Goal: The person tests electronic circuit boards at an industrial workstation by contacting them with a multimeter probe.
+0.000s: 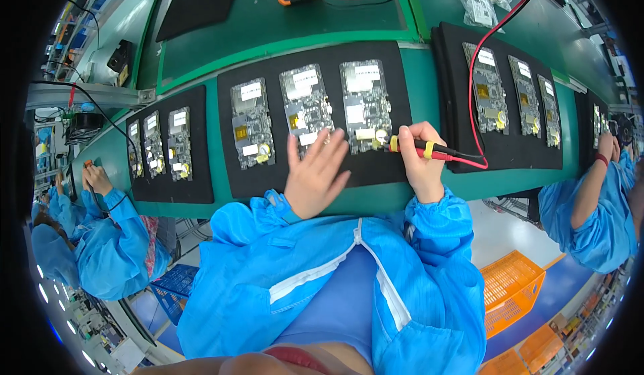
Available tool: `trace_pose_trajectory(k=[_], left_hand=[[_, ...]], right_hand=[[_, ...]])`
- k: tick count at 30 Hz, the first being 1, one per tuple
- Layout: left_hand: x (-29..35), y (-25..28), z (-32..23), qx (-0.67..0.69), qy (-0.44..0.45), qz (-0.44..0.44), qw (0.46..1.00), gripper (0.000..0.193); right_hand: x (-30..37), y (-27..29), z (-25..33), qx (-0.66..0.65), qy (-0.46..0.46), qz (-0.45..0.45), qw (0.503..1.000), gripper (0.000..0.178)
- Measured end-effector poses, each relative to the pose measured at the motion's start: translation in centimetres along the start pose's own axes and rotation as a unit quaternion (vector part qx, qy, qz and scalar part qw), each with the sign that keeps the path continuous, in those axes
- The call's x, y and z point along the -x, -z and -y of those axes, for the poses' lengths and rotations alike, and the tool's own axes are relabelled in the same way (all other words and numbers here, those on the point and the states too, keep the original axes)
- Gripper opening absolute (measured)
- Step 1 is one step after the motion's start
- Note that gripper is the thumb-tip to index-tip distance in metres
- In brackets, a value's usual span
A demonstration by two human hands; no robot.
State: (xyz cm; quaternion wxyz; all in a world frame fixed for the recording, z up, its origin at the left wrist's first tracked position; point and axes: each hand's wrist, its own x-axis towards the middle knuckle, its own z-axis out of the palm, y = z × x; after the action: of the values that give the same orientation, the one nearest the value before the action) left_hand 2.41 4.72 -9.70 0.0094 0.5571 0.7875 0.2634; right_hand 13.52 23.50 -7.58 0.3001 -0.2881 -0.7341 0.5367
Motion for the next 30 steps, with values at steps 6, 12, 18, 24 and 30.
trace_pose_trajectory(k=[6,12,18,24,30], left_hand=[[1.9,1.3,2.2,-0.027,0.071,-0.032,0.997,0.059],[2.1,1.1,2.2,-0.009,0.068,-0.027,0.997,0.057],[2.1,1.0,2.3,-0.002,0.068,-0.026,0.997,0.056],[1.9,1.1,2.4,-0.002,0.066,-0.026,0.997,0.055],[1.8,1.2,2.5,-0.010,0.064,-0.022,0.998,0.055]], right_hand=[[0.8,-4.0,2.2,-0.101,-0.012,0.058,0.993,0.019],[1.0,-6.1,-0.2,-0.030,0.052,0.087,0.994,0.016],[1.0,-6.9,0.0,-0.008,0.067,0.079,0.995,0.015],[0.6,-7.0,-0.2,0.003,0.061,0.086,0.994,0.014],[0.3,-7.4,0.0,-0.039,0.006,0.094,0.995,0.015]])
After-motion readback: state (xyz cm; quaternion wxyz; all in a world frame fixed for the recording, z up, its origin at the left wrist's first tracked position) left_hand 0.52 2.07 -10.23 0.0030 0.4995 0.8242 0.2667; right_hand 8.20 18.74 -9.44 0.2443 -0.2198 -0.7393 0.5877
